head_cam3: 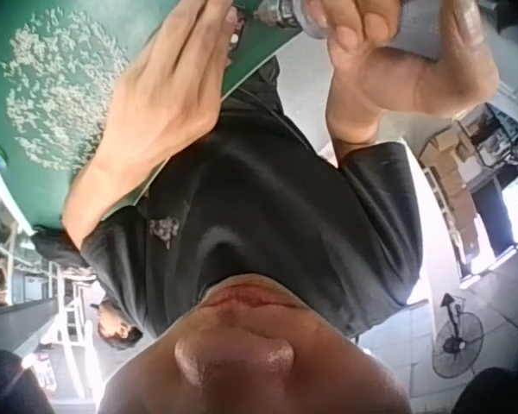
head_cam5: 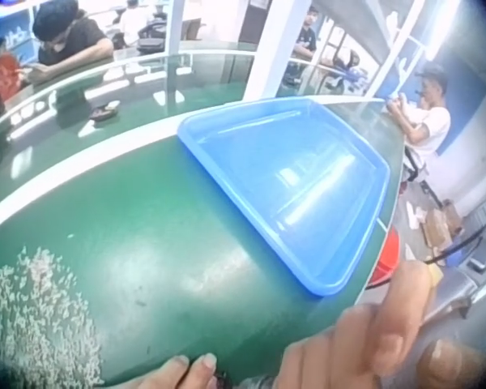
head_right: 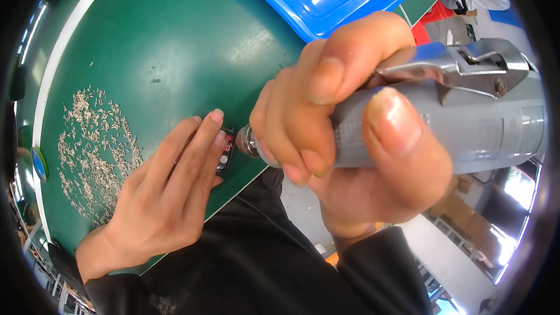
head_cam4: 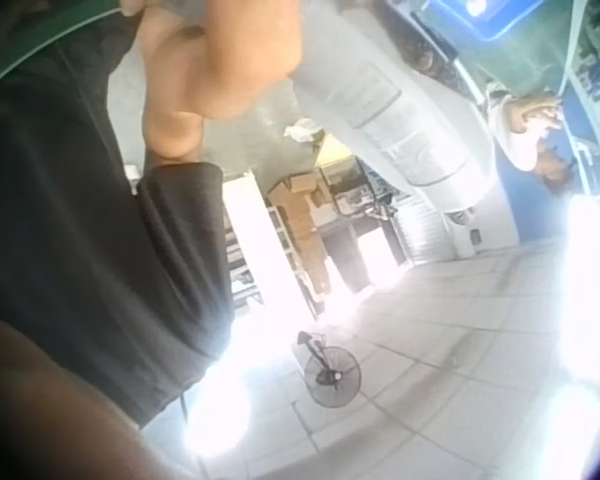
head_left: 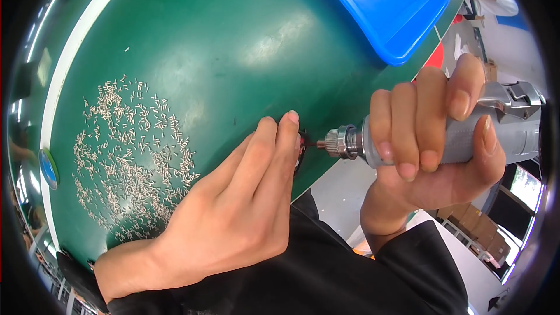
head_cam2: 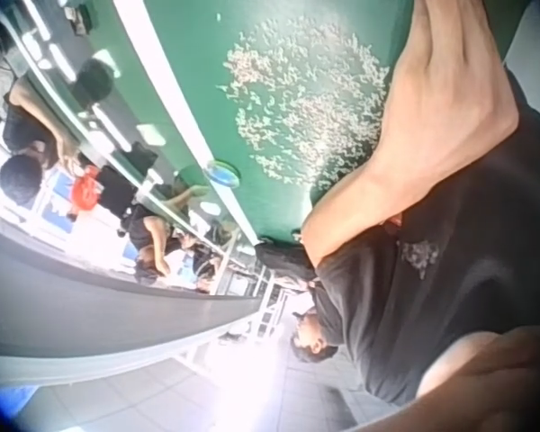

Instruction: Assembling small electronic components using an electric screwdriver at a factory workbench.

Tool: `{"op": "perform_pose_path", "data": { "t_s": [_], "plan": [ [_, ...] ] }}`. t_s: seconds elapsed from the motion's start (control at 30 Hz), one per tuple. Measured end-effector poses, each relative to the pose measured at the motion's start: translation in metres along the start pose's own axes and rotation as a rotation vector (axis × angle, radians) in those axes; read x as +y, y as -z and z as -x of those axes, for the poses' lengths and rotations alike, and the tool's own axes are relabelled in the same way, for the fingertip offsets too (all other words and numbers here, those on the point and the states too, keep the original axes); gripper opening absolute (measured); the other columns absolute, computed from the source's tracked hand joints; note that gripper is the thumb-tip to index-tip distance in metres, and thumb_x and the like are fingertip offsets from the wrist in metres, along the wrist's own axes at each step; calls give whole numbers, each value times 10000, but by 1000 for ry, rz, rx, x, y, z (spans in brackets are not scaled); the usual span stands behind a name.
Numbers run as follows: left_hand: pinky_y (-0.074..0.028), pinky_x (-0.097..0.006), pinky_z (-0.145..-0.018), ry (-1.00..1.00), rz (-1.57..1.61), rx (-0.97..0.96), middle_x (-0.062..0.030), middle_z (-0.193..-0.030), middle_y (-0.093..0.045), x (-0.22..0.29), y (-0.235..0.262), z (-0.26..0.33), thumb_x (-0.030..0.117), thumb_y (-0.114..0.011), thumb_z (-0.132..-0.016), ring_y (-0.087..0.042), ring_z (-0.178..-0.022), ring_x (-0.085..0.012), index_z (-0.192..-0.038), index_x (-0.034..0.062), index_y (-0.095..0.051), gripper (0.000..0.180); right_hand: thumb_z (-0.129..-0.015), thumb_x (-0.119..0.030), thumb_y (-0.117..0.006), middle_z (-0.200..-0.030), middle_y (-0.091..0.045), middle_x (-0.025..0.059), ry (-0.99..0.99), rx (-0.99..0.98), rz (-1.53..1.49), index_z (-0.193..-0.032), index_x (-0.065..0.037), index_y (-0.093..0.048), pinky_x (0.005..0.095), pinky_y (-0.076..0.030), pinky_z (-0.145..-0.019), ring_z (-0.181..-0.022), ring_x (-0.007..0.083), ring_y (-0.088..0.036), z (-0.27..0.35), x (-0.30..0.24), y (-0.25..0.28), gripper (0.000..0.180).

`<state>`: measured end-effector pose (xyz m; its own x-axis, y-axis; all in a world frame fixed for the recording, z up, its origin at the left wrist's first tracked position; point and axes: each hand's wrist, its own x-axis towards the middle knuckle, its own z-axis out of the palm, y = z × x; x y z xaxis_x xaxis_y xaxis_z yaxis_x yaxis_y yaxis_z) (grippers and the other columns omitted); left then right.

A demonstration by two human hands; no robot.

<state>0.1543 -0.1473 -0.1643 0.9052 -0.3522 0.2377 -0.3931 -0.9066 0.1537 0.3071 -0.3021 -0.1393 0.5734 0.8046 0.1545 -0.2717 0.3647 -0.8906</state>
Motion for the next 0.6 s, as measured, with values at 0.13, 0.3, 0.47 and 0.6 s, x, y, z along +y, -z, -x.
{"op": "perform_pose_path", "data": {
  "t_s": [0.13, 0.3, 0.47, 0.6],
  "plan": [
    [-558, -377, -768, 36, 85, -39, -296, -1165, -584, 1, 8, 0, 33, -690, -652, -606, -1009, -365, -1027, -188, -611, 442, -929, -274, -461, -610, -454, -4, 40, 24, -63, -988, -86, -422, 290, -402, -571, -496, 104, -474, 3, -1, -3, 201],
    [-565, -385, -721, 83, 180, 69, -290, -1127, -596, 3, 0, 0, 50, -727, -646, -614, -970, -370, -1015, -191, -600, 459, -927, -218, -498, -617, -454, 10, 138, 83, -254, -949, -72, -416, 293, -400, -575, -492, 112, -468, 5, 0, -12, 169],
    [-567, -386, -672, 132, 262, 167, -283, -1093, -608, 5, -7, -4, 39, -755, -619, -624, -918, -369, -977, -184, -600, 449, -920, -185, -526, -619, -447, 19, 160, 144, -325, -936, -77, -407, 295, -402, -582, -495, 119, -454, 12, 4, -21, 161],
    [-567, -379, -663, 148, 251, 181, -278, -1097, -610, 5, -9, -2, 10, -753, -615, -625, -913, -368, -986, -178, -603, 442, -921, -181, -531, -619, -442, 20, 170, 131, -354, -935, -72, -413, 299, -406, -584, -494, 121, -446, 12, 7, -19, 161]
  ]
}}
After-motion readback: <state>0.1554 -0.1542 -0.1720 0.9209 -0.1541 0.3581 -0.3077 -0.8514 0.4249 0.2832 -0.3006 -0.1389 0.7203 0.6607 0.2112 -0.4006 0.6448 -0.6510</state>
